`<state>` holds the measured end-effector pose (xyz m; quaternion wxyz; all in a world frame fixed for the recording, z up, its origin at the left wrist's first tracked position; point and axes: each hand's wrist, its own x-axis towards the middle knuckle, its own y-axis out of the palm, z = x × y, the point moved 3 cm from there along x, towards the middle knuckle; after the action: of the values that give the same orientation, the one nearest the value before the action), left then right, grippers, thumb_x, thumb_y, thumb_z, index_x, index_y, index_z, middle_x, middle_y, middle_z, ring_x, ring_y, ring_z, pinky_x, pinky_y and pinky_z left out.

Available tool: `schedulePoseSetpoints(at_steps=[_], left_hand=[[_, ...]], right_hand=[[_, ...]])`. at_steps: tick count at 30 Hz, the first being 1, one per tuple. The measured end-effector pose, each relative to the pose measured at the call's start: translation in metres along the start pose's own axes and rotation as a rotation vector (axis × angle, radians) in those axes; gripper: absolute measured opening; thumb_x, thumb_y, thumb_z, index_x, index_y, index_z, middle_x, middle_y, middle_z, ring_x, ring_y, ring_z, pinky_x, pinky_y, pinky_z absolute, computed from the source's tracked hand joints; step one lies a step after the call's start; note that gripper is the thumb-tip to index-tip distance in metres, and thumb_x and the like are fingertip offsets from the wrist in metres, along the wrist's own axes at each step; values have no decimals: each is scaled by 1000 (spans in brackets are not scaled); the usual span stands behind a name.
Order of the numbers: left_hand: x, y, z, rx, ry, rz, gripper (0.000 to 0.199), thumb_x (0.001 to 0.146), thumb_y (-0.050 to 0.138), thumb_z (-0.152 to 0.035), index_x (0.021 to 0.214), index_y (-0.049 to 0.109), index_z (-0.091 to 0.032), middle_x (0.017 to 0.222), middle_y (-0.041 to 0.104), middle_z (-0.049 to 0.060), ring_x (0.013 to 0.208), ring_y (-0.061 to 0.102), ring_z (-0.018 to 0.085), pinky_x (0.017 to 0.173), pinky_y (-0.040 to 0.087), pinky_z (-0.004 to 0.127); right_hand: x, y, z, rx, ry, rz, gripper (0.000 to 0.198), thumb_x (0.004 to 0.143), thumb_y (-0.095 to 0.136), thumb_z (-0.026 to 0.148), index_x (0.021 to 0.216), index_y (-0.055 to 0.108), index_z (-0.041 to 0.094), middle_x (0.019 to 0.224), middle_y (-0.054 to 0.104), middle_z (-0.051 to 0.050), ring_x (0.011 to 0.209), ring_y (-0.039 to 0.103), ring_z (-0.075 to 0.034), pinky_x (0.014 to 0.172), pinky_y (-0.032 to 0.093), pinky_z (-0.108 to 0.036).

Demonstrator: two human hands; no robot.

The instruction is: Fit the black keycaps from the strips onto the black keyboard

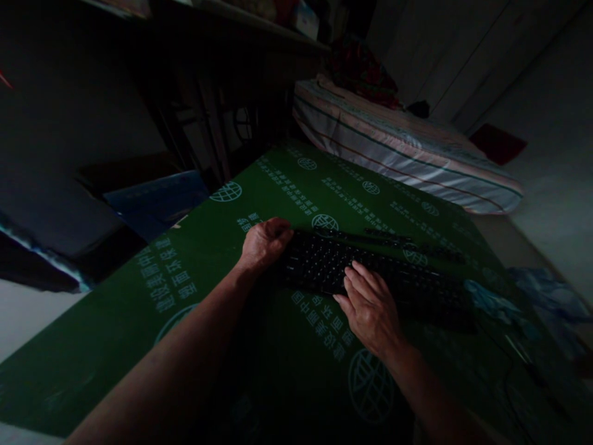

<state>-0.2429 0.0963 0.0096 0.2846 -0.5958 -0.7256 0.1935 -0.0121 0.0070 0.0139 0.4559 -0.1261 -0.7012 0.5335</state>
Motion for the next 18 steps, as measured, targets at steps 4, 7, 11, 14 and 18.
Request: schedulePoseSetpoints(at_steps=[4, 7, 11, 14, 18], left_hand=[[0, 0, 1, -9, 7, 1, 41, 75, 48, -45, 97, 67, -17, 86, 71, 6, 78, 65, 22, 69, 49, 29], [1, 1, 2, -6, 6, -1, 40, 74, 49, -44, 97, 67, -17, 87, 71, 6, 78, 65, 22, 70, 49, 30], [2, 1, 3, 0, 1, -6, 39, 73, 50, -44, 95, 68, -17, 87, 71, 6, 79, 65, 22, 70, 49, 30], [3, 1, 3, 0, -5, -13, 39, 73, 50, -45, 95, 68, -18, 88, 72, 6, 80, 65, 22, 71, 49, 29], [2, 0, 3, 5, -7, -13, 40, 73, 50, -46, 96, 68, -18, 87, 72, 5, 81, 65, 23, 70, 49, 29]], right_hand=[[-2, 1, 0, -1, 15, 18, 26, 91, 52, 26, 108, 64, 11, 115, 66, -14, 122, 50, -29, 97, 43, -47], [-3, 3, 0, 6, 27, 14, 26, 90, 52, 26, 108, 64, 11, 116, 65, -13, 122, 50, -29, 97, 43, -47], [-5, 5, 2, 10, 39, 4, 25, 90, 53, 25, 107, 64, 11, 116, 66, -14, 122, 50, -29, 97, 43, -47], [-6, 6, 3, 12, 59, -1, 25, 89, 54, 25, 108, 64, 12, 119, 64, -14, 124, 48, -30, 98, 42, -48], [-8, 5, 2, 15, 74, -70, 27, 89, 55, 26, 111, 62, 12, 123, 62, -16, 126, 47, -30, 98, 42, -49]])
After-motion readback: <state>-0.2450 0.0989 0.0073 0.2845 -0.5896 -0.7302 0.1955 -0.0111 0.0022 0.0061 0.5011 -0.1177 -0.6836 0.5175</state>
